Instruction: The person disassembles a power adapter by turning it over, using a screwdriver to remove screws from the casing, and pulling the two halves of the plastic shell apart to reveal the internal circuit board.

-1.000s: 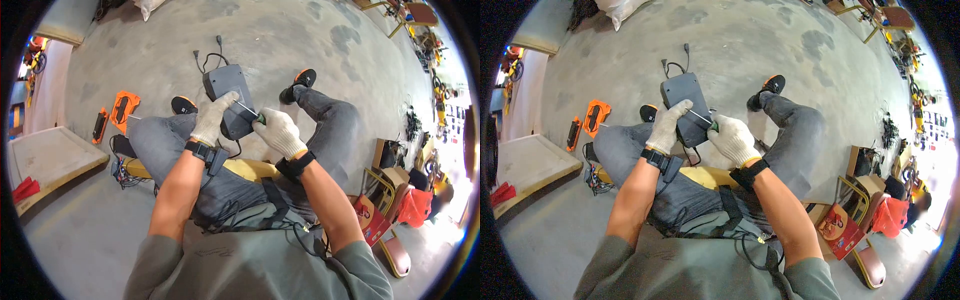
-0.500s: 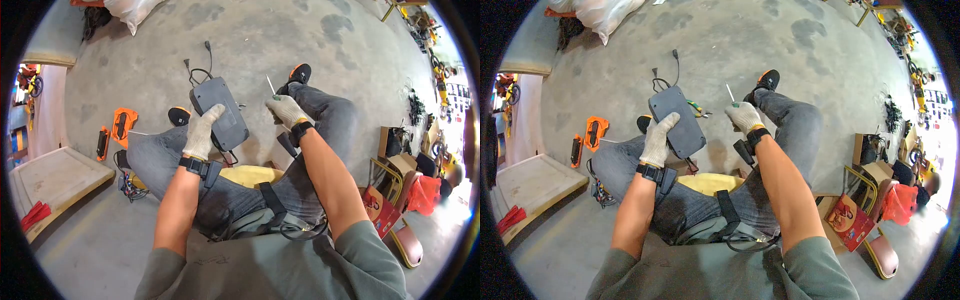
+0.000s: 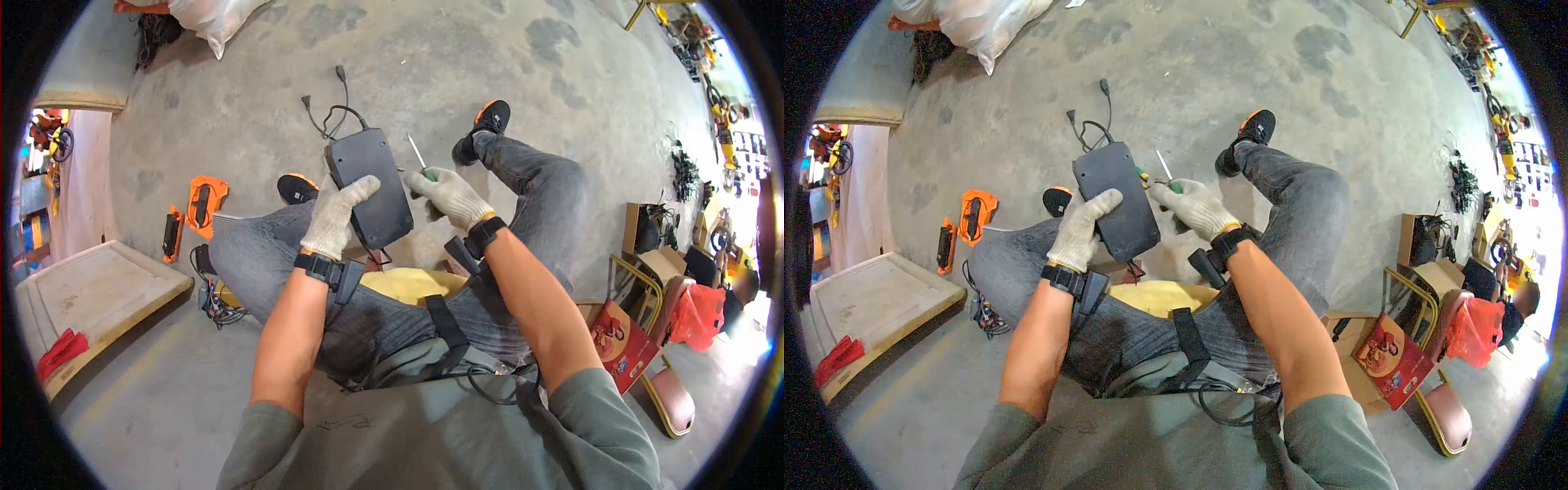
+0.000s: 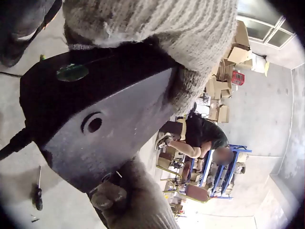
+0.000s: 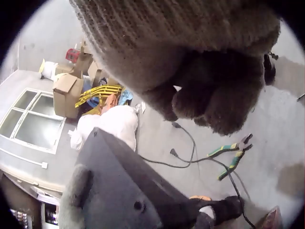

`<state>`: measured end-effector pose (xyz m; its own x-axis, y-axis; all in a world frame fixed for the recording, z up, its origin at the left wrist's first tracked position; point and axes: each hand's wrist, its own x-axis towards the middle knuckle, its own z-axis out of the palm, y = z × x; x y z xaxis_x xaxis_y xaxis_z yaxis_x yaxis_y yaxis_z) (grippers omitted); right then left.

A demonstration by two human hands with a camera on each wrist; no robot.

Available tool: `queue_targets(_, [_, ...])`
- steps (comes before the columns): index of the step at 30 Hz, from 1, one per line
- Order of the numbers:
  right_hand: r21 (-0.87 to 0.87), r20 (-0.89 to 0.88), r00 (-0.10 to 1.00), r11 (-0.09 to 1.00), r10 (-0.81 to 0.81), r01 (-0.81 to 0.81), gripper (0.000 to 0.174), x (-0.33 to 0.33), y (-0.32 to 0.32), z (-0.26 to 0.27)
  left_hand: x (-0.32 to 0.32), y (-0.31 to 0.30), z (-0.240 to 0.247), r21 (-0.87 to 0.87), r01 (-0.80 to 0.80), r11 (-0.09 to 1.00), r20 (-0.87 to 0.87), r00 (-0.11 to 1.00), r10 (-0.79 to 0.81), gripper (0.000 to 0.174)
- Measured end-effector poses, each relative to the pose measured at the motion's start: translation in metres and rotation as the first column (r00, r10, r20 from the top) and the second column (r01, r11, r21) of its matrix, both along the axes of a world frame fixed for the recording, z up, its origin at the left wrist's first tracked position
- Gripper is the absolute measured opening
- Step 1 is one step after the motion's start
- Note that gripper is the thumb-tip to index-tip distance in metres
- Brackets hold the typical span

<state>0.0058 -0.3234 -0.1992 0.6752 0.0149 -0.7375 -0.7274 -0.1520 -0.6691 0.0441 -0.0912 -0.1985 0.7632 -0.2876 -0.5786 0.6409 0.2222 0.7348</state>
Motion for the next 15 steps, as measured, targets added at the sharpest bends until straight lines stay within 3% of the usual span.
queue_targets(2, [0.057,0.001,1.000,0.998,0.018,-0.018,0.045,-0.002,0.006,0.005,-0.002,0.001,0.000,-0.070,0.023,0.997,-0.021,0.999,-0.025,0.057])
queue_targets(4, [0.127,0.156,0.984,0.990,-0.084,0.064,0.056,-0.003,0.010,0.002,-0.004,0.001,0.005,-0.127,0.018,0.992,-0.018,1.000,-0.020,0.050])
queue_targets(9, [0.337,0.135,0.988,0.941,-0.073,0.024,0.062,0.003,0.001,0.012,-0.007,-0.001,0.008,-0.196,0.021,0.980,0.001,1.000,-0.021,0.043])
queue_targets(15, [0.331,0.175,0.984,0.939,0.033,-0.091,0.062,0.004,0.002,0.013,-0.007,0.002,0.011,-0.294,0.156,0.943,-0.037,0.984,-0.174,0.050])
